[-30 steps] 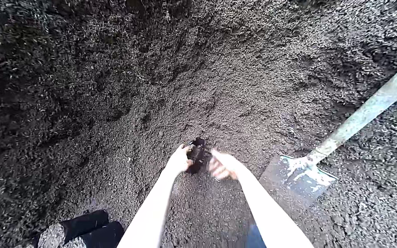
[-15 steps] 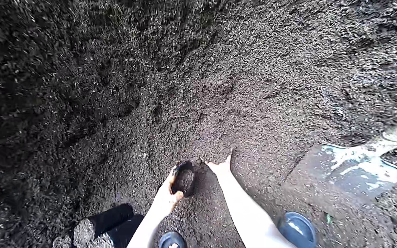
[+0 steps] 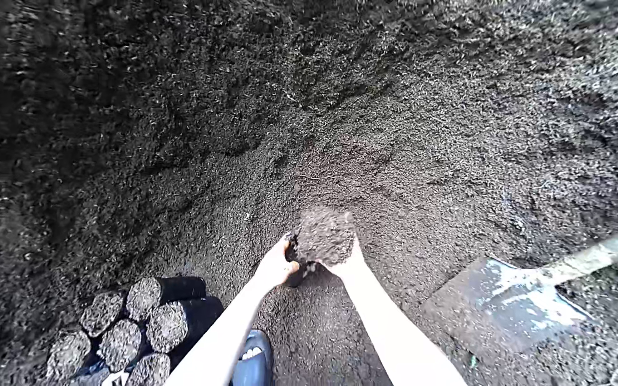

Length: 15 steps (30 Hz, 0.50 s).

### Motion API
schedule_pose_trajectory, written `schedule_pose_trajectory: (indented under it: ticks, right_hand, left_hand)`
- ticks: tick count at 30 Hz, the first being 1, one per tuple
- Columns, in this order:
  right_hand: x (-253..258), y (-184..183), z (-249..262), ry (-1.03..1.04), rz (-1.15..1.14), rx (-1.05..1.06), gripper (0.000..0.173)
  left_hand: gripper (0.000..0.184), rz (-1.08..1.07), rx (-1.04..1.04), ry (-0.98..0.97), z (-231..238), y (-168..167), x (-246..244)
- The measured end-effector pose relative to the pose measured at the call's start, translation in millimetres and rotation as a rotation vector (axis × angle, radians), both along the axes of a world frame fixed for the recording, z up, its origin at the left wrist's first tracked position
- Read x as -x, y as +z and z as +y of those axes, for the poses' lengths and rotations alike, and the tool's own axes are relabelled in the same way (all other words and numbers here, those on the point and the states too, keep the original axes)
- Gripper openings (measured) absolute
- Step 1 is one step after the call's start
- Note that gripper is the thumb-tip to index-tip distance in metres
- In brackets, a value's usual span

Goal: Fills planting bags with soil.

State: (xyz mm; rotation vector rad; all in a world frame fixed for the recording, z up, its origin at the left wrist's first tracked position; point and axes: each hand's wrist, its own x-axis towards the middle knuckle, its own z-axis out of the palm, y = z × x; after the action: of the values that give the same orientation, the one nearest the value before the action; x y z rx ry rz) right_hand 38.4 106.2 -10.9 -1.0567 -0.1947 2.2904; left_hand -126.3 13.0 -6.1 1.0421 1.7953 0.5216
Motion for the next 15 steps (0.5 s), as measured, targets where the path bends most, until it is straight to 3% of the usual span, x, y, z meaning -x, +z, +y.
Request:
schedule_pose_trajectory:
  ticks: [3,6,9,12,15]
  right_hand:
    - [12,7,-18,0.136,-0.135,-0.206,0.048]
    - [20,35,-26,0.321,-0.376,-0.457,0.033]
    - [28,48,-18,0.572,-0.722,-0.751,0.044]
    - [33,22,-10,1.091,-1.226,-1.046,0.079]
    - [40,16,-22,1.423,-1.340,-1.133,0.051]
  left_hand:
    - [0.075,0.053,0.017,0.025,-13,8,-1]
    - [0.063,0.083,0.034,0.070,-25,11,1]
    - [0.080,0.038,-0.026,0.052,-36,7,8]
    - [0.078,0.045,-0.005,-0.002,-40,3,12]
    - [0.079,0.086,0.040,-0.021,-39,10,11]
